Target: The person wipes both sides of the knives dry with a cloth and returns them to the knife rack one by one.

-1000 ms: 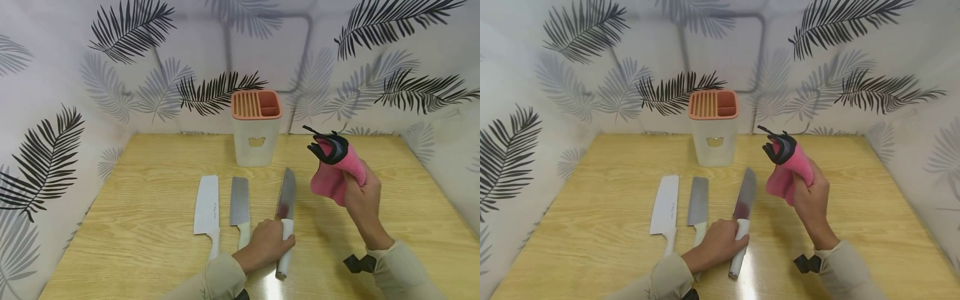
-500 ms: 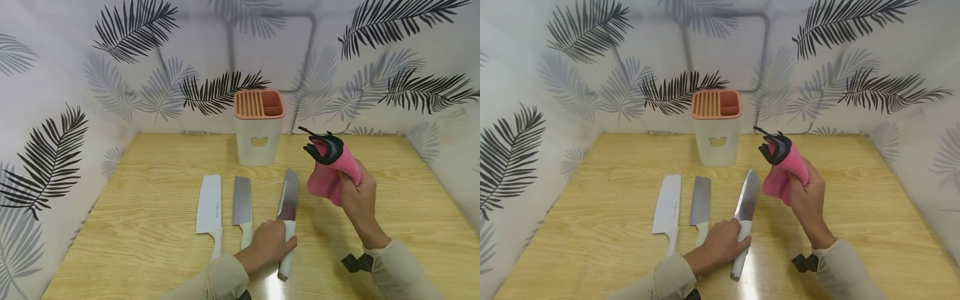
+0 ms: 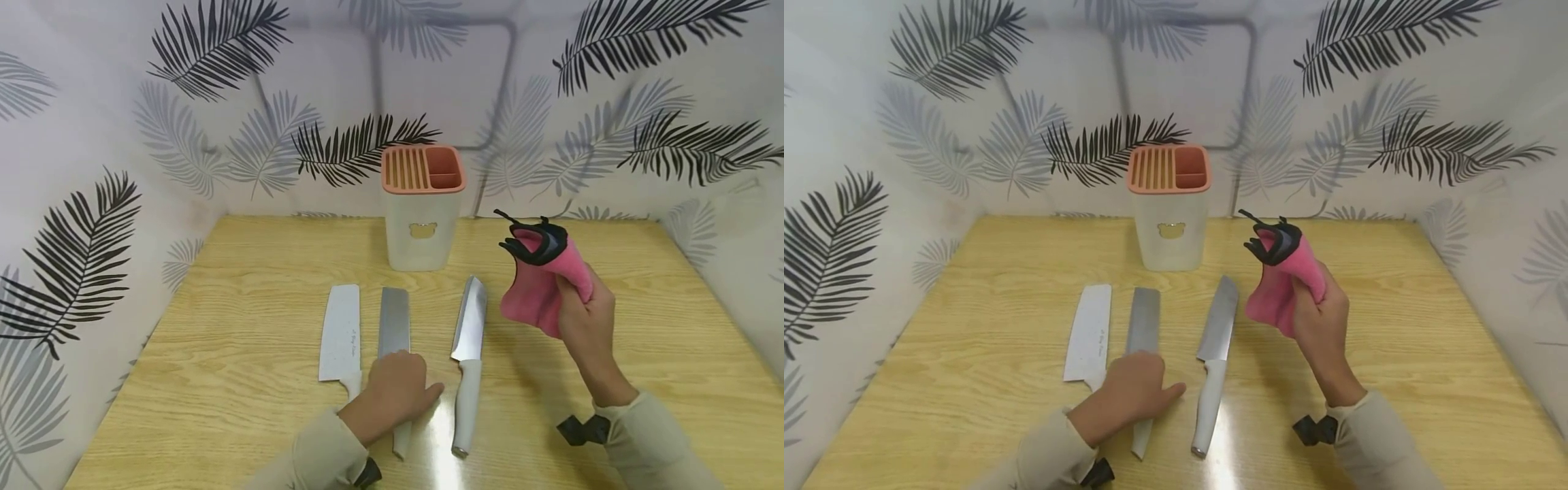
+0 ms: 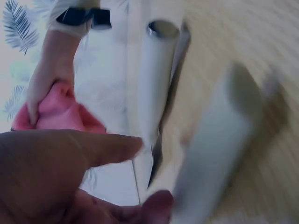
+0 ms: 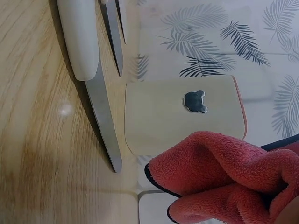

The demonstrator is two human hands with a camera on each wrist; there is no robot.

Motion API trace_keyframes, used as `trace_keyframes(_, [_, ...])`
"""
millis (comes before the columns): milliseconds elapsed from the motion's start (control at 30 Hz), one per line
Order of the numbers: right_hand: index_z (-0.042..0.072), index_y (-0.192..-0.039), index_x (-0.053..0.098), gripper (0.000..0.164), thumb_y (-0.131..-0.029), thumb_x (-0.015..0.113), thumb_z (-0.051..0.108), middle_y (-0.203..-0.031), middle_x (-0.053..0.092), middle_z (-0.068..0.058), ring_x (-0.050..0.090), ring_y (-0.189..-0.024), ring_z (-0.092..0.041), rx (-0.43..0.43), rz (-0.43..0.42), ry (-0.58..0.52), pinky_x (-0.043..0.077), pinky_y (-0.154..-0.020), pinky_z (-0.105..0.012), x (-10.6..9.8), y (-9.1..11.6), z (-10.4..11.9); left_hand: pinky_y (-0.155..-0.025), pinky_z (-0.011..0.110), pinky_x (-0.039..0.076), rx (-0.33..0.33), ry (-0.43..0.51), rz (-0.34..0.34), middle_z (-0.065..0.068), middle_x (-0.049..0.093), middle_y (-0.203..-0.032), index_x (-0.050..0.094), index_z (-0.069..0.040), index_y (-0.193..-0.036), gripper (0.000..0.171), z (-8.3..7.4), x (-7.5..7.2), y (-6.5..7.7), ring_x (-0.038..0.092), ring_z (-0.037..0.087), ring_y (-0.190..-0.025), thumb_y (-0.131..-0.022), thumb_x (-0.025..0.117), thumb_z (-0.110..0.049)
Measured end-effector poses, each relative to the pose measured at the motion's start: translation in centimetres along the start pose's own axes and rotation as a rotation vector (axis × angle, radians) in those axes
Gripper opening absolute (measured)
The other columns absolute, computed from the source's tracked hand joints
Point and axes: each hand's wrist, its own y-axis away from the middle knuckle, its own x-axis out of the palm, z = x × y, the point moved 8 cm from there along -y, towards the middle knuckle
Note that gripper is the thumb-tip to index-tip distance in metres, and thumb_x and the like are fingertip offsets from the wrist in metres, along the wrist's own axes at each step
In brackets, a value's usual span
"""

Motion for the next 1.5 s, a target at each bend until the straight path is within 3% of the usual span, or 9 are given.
trace_keyframes(100, [0.012, -0.094, 0.064, 0.015, -0.094, 0.055, 0.023, -0.073, 0.050, 0.009, 0.044, -0.068, -0.009, 0.009, 0.006, -0.002, 0.036, -0.059, -0.019, 0.0, -0.1, -0.3, -0.045, 0.032, 0.043, -0.063, -0.038, 0.033, 0.004, 0.058, -0.062, 0.055, -0.012, -0.058, 0.050, 1.9, 0.4, 0.7, 0.054, 0.017, -0.054, -0.081, 0.062, -0.055])
trace_keyframes(467, [0.009, -0.092, 0.063, 0.016, -0.093, 0.056, 0.023, -0.073, 0.050, 0.010, 0.043, -0.067, -0.008, 0.015, 0.020, 0.006, 0.036, -0.057, -0.019, 0.4, 0.0, -0.2, -0.042, 0.029, 0.036, -0.126, 0.268, 0.089, 0.002, 0.048, -0.058, 0.049, -0.012, -0.057, 0.039, 4.2, 2.2, 0.7, 0.044, 0.016, -0.050, -0.073, 0.062, -0.044])
trace_keyframes(600, [0.009, -0.092, 0.063, 0.017, -0.094, 0.055, 0.023, -0.072, 0.050, 0.010, 0.043, -0.066, -0.007, 0.011, 0.023, 0.013, 0.036, -0.056, -0.019, 0.4, 0.1, -0.1, -0.041, 0.027, 0.038, -0.134, 0.523, 0.120, 0.001, 0.050, -0.056, 0.053, -0.011, -0.067, 0.036, 4.8, 2.2, 0.3, 0.046, 0.013, -0.046, -0.078, 0.055, -0.045])
trace_keyframes(833, [0.011, -0.092, 0.063, 0.014, -0.094, 0.055, 0.023, -0.074, 0.051, 0.010, 0.044, -0.067, -0.008, 0.015, 0.041, 0.018, 0.036, -0.057, -0.019, 0.5, 0.3, 0.1, -0.042, 0.023, 0.046, -0.092, 1.235, 0.275, 0.005, 0.061, -0.058, 0.042, 0.002, -0.110, 0.029, 4.1, 2.3, 0.6, 0.056, 0.011, -0.044, -0.091, 0.049, -0.019])
trace_keyframes(967, [0.011, -0.100, 0.066, 0.014, -0.094, 0.054, 0.017, -0.081, 0.057, 0.015, 0.049, -0.073, -0.006, -0.047, 0.066, -0.004, 0.040, -0.064, -0.016, 0.8, 0.8, 1.4, -0.042, 0.022, 0.044, -0.021, 1.389, 0.292, 0.003, 0.057, -0.063, 0.042, 0.004, -0.111, 0.025, 2.3, 1.9, 0.9, 0.050, 0.008, -0.042, -0.092, 0.047, -0.012])
trace_keyframes(1067, [0.010, -0.113, 0.065, 0.024, -0.092, 0.053, 0.008, -0.097, 0.063, 0.018, 0.055, -0.086, -0.002, -0.161, 0.104, -0.026, 0.043, -0.075, -0.013, 1.5, 1.7, 3.2, -0.041, 0.022, 0.043, 0.019, 1.431, 0.255, 0.001, 0.051, -0.062, 0.044, 0.000, -0.105, 0.017, 0.8, 1.3, 0.9, 0.046, 0.008, -0.043, -0.092, 0.048, -0.011])
trace_keyframes(1233, [0.013, -0.125, 0.060, 0.051, -0.080, 0.052, -0.010, -0.117, 0.065, 0.001, 0.057, -0.102, 0.000, -0.424, 0.273, 0.017, 0.042, -0.088, -0.011, 4.3, 4.8, 6.5, -0.036, 0.023, 0.042, 0.112, 1.413, 0.169, 0.001, 0.046, -0.058, 0.045, -0.002, -0.101, 0.012, -1.2, 0.2, 0.5, 0.044, 0.010, -0.041, -0.093, 0.048, -0.010])
trace_keyframes(1367, [0.015, -0.130, 0.055, 0.062, -0.074, 0.055, -0.010, -0.129, 0.060, -0.004, 0.056, -0.120, -0.013, -0.618, 0.482, 0.166, 0.034, -0.105, -0.011, 7.4, 8.2, 7.7, -0.035, 0.024, 0.041, 0.231, 1.254, 0.076, 0.003, 0.047, -0.056, 0.050, 0.000, -0.084, 0.009, -2.0, -1.3, 0.2, 0.046, 0.012, -0.037, -0.090, 0.048, -0.007])
trace_keyframes(1500, [0.015, -0.129, 0.057, 0.056, -0.078, 0.057, -0.009, -0.131, 0.059, -0.005, 0.053, -0.125, -0.019, -0.670, 0.504, 0.225, 0.026, -0.110, -0.009, 8.5, 9.4, 7.3, -0.034, 0.023, 0.039, 0.233, 1.081, 0.036, 0.000, 0.048, -0.053, 0.052, -0.004, -0.074, 0.012, -1.8, -1.6, 0.0, 0.047, 0.009, -0.033, -0.086, 0.051, -0.008])
